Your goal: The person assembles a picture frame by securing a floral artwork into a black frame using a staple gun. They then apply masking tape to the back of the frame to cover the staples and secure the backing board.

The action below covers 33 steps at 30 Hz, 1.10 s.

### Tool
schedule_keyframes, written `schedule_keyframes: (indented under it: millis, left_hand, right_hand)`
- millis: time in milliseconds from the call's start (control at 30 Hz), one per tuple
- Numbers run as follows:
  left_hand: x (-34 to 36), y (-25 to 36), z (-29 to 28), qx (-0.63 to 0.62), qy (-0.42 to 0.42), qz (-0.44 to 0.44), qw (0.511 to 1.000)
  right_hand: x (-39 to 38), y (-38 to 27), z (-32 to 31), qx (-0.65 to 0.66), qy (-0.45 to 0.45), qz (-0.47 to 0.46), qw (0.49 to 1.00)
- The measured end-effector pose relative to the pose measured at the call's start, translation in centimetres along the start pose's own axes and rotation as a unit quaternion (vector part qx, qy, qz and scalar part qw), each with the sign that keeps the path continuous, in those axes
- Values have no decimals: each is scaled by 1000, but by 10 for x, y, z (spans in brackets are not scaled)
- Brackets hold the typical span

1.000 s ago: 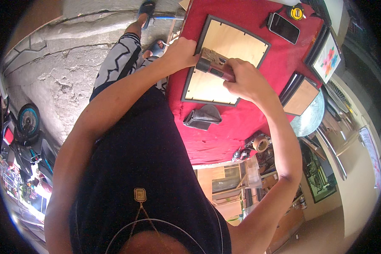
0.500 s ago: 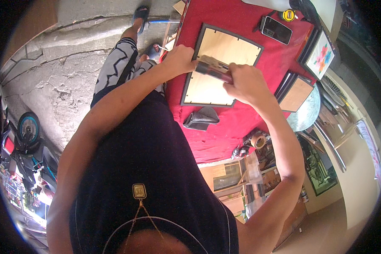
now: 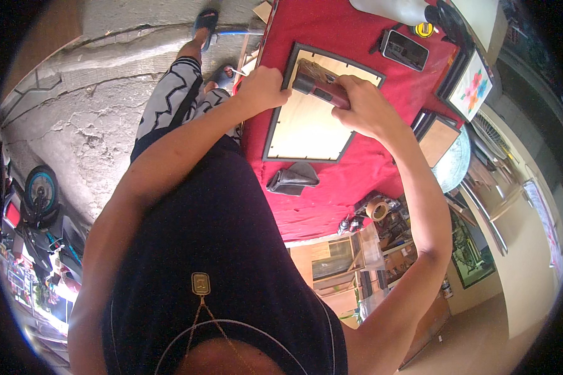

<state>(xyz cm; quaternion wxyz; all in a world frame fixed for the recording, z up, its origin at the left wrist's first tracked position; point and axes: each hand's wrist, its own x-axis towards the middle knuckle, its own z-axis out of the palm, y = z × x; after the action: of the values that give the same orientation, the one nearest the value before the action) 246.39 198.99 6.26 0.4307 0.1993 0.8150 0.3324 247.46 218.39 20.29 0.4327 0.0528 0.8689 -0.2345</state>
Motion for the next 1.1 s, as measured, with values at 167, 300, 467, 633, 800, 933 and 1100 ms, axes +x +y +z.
schedule_keyframes:
  millis: [167,300,467,633,800,933,1100]
  left_hand:
    - [27,8,-31,22,-3,57,998]
    - [39,-4,-15,19,46,111,993]
    - [46,3,-14,35,-8,87,996]
    - [36,8,-34,48,-23,76,996]
    - [49,3,-31,2,-70,21,997]
    - [48,12,-39,-58,-67,-2,996]
    - [56,15,-40,-70,-95,-56,991]
  right_hand:
    - [8,-8,-14,-20,-29,-10,999]
    - [18,-13,-19,-65,-40,-24,997]
    - [21,-13,-12,-212,-15,-19,977]
    - [15,-15,-13,-214,0,-21,977]
    - [-79,22,50,7,156,89,984]
    - [-160,54,176,193,311,247,897]
    - [-209,58,369,228,488,448,713]
